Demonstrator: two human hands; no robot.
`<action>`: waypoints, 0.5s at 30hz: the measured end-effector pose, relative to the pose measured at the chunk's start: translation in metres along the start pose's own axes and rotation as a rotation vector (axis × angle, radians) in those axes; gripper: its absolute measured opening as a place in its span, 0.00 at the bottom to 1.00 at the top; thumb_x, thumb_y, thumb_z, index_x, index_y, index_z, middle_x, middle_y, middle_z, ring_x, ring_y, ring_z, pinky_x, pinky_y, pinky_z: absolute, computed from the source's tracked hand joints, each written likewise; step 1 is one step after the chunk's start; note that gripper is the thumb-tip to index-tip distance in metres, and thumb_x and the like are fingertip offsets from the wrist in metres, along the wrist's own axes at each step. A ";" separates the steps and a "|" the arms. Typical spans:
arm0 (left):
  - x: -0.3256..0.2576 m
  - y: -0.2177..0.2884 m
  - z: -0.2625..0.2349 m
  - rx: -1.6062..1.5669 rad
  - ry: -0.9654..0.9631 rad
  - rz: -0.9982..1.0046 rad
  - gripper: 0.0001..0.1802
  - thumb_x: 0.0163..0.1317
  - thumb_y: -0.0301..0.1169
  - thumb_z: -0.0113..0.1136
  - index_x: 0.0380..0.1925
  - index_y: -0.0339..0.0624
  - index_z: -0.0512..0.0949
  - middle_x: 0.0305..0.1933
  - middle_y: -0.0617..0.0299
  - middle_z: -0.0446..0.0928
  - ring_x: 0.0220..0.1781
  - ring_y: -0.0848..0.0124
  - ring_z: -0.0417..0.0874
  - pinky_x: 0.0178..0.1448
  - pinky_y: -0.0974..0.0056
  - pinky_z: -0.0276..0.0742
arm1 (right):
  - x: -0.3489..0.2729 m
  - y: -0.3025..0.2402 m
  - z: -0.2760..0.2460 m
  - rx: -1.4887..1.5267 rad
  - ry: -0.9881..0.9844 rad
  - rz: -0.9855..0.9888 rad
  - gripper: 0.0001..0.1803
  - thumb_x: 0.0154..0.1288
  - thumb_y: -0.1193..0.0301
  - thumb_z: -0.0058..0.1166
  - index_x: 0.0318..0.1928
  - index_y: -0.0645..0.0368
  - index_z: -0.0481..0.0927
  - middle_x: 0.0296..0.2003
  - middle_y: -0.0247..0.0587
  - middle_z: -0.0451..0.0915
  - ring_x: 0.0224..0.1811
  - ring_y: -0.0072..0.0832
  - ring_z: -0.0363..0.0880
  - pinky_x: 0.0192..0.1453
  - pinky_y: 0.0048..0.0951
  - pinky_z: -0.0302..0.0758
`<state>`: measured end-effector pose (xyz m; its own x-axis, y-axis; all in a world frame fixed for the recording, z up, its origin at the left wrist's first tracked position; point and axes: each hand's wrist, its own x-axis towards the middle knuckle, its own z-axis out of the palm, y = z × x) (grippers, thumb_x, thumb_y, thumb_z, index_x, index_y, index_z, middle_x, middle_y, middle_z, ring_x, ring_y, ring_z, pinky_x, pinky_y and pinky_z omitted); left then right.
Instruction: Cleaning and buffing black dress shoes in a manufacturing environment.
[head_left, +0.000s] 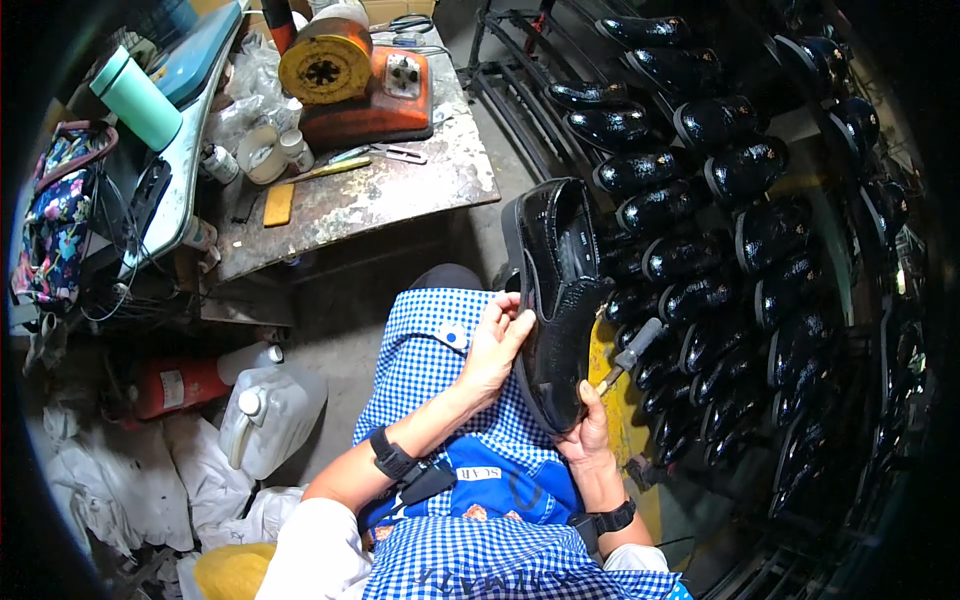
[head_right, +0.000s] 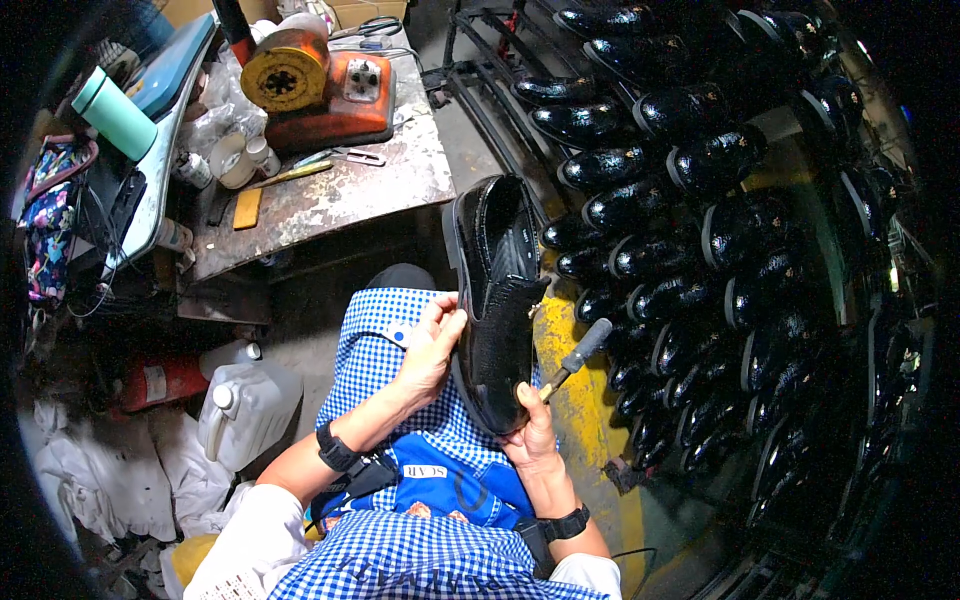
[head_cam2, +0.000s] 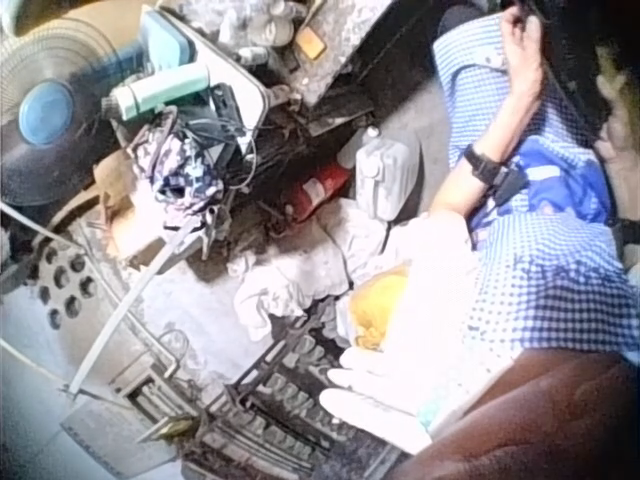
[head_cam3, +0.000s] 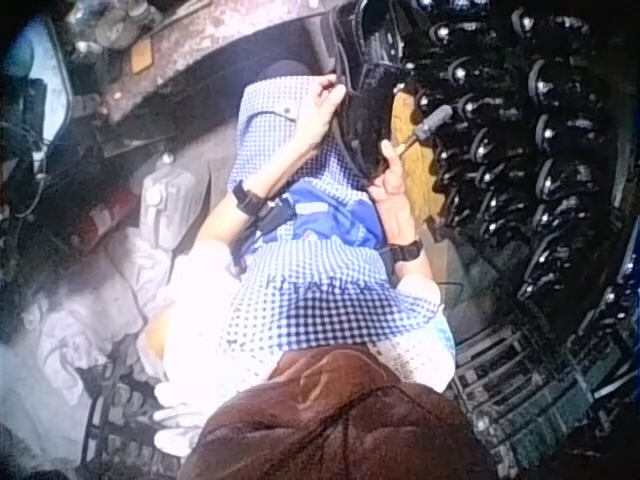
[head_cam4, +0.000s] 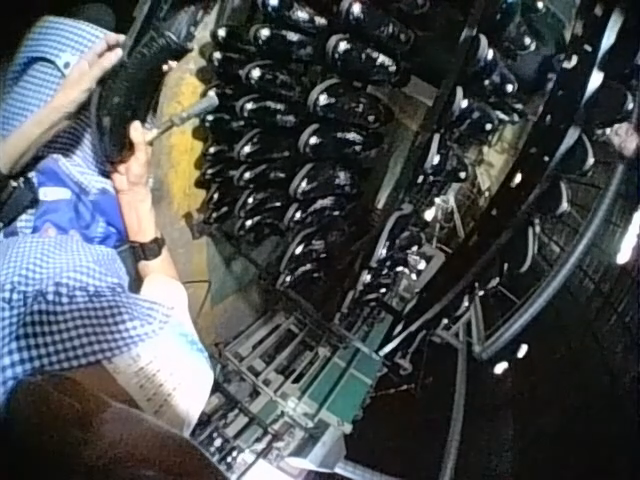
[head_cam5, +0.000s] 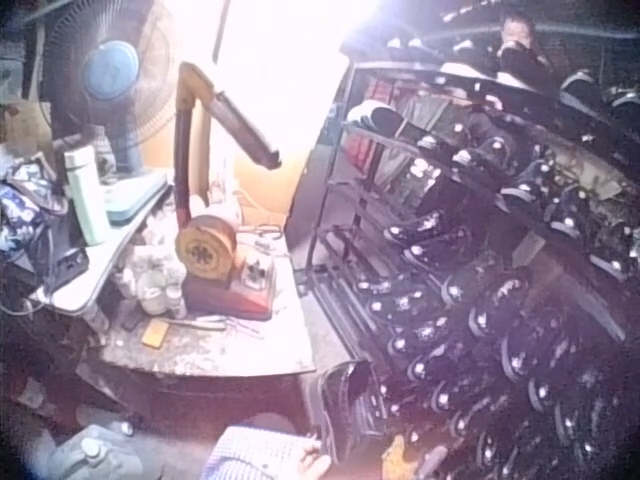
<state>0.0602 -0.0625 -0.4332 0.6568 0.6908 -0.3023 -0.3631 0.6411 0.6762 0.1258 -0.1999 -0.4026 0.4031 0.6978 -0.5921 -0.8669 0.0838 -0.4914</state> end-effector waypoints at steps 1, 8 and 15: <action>-0.002 0.002 0.003 -0.007 -0.075 0.059 0.21 0.58 0.29 0.54 0.50 0.39 0.61 0.47 0.62 0.67 0.48 0.76 0.68 0.56 0.71 0.62 | -0.001 -0.001 0.003 0.029 0.005 0.008 0.19 0.57 0.66 0.51 0.46 0.65 0.72 0.42 0.47 0.77 0.36 0.28 0.79 0.41 0.27 0.78; -0.022 0.010 0.008 0.076 -0.196 0.028 0.34 0.50 0.21 0.60 0.56 0.38 0.55 0.55 0.58 0.63 0.58 0.72 0.63 0.63 0.66 0.56 | 0.002 -0.002 -0.014 -0.046 -0.140 0.005 0.25 0.59 0.61 0.48 0.53 0.64 0.67 0.48 0.46 0.73 0.50 0.35 0.74 0.58 0.35 0.68; -0.008 0.001 0.019 0.021 0.103 0.000 0.23 0.53 0.31 0.61 0.45 0.37 0.63 0.42 0.58 0.70 0.43 0.75 0.72 0.48 0.71 0.68 | 0.006 0.004 -0.023 -0.077 -0.056 -0.030 0.23 0.59 0.62 0.48 0.52 0.63 0.69 0.47 0.45 0.75 0.46 0.31 0.76 0.54 0.32 0.72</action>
<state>0.0672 -0.0739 -0.4174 0.5852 0.7222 -0.3689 -0.3482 0.6346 0.6900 0.1314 -0.2111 -0.4228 0.4096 0.7347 -0.5407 -0.8288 0.0521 -0.5571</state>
